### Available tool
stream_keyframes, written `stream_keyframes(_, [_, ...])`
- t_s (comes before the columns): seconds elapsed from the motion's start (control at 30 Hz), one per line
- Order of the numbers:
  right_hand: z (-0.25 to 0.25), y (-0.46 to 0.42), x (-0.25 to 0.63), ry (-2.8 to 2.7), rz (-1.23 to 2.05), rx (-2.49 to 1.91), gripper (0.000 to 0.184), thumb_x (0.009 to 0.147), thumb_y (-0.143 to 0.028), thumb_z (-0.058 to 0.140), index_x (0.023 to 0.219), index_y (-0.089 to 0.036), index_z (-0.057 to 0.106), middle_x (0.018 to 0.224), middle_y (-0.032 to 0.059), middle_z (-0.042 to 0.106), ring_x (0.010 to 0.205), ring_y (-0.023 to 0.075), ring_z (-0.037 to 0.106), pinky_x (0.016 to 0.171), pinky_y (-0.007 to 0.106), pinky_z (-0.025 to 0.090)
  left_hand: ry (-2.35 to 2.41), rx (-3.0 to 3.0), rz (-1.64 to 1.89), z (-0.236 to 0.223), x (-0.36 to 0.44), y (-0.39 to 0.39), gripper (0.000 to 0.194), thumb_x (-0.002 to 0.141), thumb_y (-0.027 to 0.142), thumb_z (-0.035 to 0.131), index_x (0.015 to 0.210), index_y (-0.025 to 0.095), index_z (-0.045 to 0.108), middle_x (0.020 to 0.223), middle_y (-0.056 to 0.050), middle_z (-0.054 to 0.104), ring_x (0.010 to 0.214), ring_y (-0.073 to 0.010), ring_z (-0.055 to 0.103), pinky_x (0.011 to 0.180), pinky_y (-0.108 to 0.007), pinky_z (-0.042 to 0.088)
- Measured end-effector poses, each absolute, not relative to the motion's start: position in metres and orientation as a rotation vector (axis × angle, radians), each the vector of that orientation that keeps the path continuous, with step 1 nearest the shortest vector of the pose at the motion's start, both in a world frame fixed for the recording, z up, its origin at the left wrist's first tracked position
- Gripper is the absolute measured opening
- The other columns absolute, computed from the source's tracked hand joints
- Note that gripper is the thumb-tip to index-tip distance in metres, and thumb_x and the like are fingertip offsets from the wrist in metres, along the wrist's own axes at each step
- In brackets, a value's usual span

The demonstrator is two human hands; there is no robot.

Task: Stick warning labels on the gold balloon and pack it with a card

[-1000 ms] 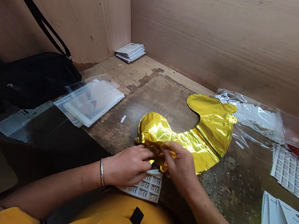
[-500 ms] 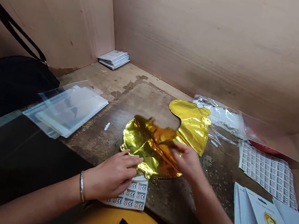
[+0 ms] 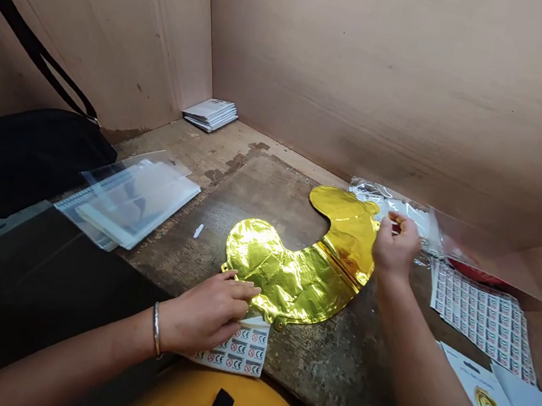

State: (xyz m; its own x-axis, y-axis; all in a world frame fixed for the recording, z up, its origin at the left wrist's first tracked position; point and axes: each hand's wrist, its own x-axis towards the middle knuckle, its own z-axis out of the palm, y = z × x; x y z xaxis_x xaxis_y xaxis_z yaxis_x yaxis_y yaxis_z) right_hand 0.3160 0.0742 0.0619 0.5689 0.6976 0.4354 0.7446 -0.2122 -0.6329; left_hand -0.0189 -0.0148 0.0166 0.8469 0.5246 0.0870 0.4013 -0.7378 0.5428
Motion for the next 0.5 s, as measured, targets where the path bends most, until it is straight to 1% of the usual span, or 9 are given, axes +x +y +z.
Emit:
stream_keyframes(0.03, [0.063, 0.053, 0.297, -1.294, 0.012, -1.892, 0.025, 0.085, -0.034, 0.050, 0.096, -0.017, 0.066, 0.100, 0.0108, 0.070, 0.092, 0.0227, 0.063, 0.085, 0.039, 0.048, 0.675, 2.494, 0.326, 0.021, -0.020, -0.015, 0.011, 0.087, 0.020, 0.054, 0.082, 0.017, 0.063, 0.127, -0.008, 0.061, 0.114, -0.0232, 0.059, 0.104, -0.044, 0.037])
stream_keyframes(0.07, [0.064, 0.029, 0.277, -1.558, 0.179, -1.764, 0.026, 0.087, -0.037, 0.051, 0.094, -0.018, 0.067, 0.097, 0.0098, 0.071, 0.093, 0.0234, 0.064, 0.085, 0.039, 0.049, 0.683, 2.472, 0.326, 0.026, -0.021, -0.015, 0.012, 0.087, 0.021, 0.054, 0.082, 0.016, 0.064, 0.121, -0.009, 0.065, 0.108, -0.0225, 0.061, 0.099, -0.041, 0.041])
stream_keyframes(0.13, [0.061, -0.020, 0.238, -1.920, 0.509, -1.554, 0.029, 0.085, -0.039, 0.057, 0.108, -0.022, 0.066, 0.106, 0.0075, 0.070, 0.098, 0.0230, 0.064, 0.085, 0.037, 0.051, 0.785, 2.358, 0.323, 0.039, -0.022, -0.016, 0.015, 0.088, 0.023, 0.054, 0.082, 0.016, 0.065, 0.093, -0.006, 0.071, 0.086, -0.0190, 0.064, 0.081, -0.032, 0.046])
stream_keyframes(0.17, [0.059, -0.042, 0.223, -1.977, 0.629, -1.511, 0.033, 0.084, -0.037, 0.062, 0.114, -0.024, 0.063, 0.110, 0.0067, 0.069, 0.100, 0.0223, 0.064, 0.085, 0.036, 0.051, 0.859, 2.280, 0.310, 0.045, -0.022, -0.017, 0.017, 0.088, 0.025, 0.054, 0.082, 0.016, 0.066, 0.081, -0.004, 0.070, 0.077, -0.0177, 0.063, 0.071, -0.029, 0.045])
stream_keyframes(0.2, [0.057, -0.059, 0.210, -1.960, 0.733, -1.478, 0.035, 0.082, -0.036, 0.064, 0.114, -0.023, 0.062, 0.109, 0.0065, 0.069, 0.099, 0.0217, 0.064, 0.084, 0.034, 0.052, 0.879, 2.193, 0.297, 0.050, -0.021, -0.017, 0.017, 0.088, 0.027, 0.054, 0.083, 0.016, 0.067, 0.077, -0.003, 0.069, 0.071, -0.0157, 0.062, 0.065, -0.026, 0.043])
stream_keyframes(0.23, [0.054, -0.073, 0.200, -1.885, 0.832, -1.485, 0.031, 0.083, -0.035, 0.064, 0.112, -0.023, 0.063, 0.106, 0.0059, 0.070, 0.094, 0.0204, 0.065, 0.081, 0.032, 0.053, 0.882, 2.099, 0.299, 0.054, -0.020, -0.018, 0.018, 0.088, 0.028, 0.055, 0.084, 0.016, 0.067, 0.075, -0.002, 0.069, 0.068, -0.0140, 0.060, 0.062, -0.023, 0.041])
stream_keyframes(0.33, [0.043, -0.089, 0.189, -1.600, 1.071, -1.549, 0.017, 0.086, -0.036, 0.060, 0.091, -0.021, 0.065, 0.083, 0.0028, 0.070, 0.073, 0.0164, 0.065, 0.066, 0.026, 0.052, 0.878, 1.892, 0.290, 0.058, -0.020, -0.020, 0.018, 0.085, 0.030, 0.059, 0.084, 0.015, 0.069, 0.074, 0.000, 0.069, 0.065, -0.0115, 0.059, 0.058, -0.021, 0.038])
stream_keyframes(0.4, [0.037, -0.090, 0.190, -1.486, 1.143, -1.587, 0.019, 0.085, -0.038, 0.061, 0.082, -0.020, 0.064, 0.074, 0.0014, 0.067, 0.066, 0.0151, 0.062, 0.060, 0.025, 0.050, 0.908, 1.833, 0.297, 0.055, -0.022, -0.021, 0.017, 0.082, 0.030, 0.063, 0.085, 0.015, 0.069, 0.077, -0.001, 0.069, 0.068, -0.0122, 0.060, 0.060, -0.021, 0.040])
stream_keyframes(0.5, [0.032, -0.092, 0.194, -1.392, 1.184, -1.632, 0.022, 0.083, -0.041, 0.064, 0.080, -0.019, 0.063, 0.072, 0.0009, 0.065, 0.064, 0.0151, 0.060, 0.059, 0.026, 0.048, 0.932, 1.680, 0.306, 0.048, -0.029, -0.023, 0.018, 0.078, 0.030, 0.067, 0.086, 0.014, 0.069, 0.081, -0.002, 0.070, 0.073, -0.0136, 0.061, 0.064, -0.022, 0.043])
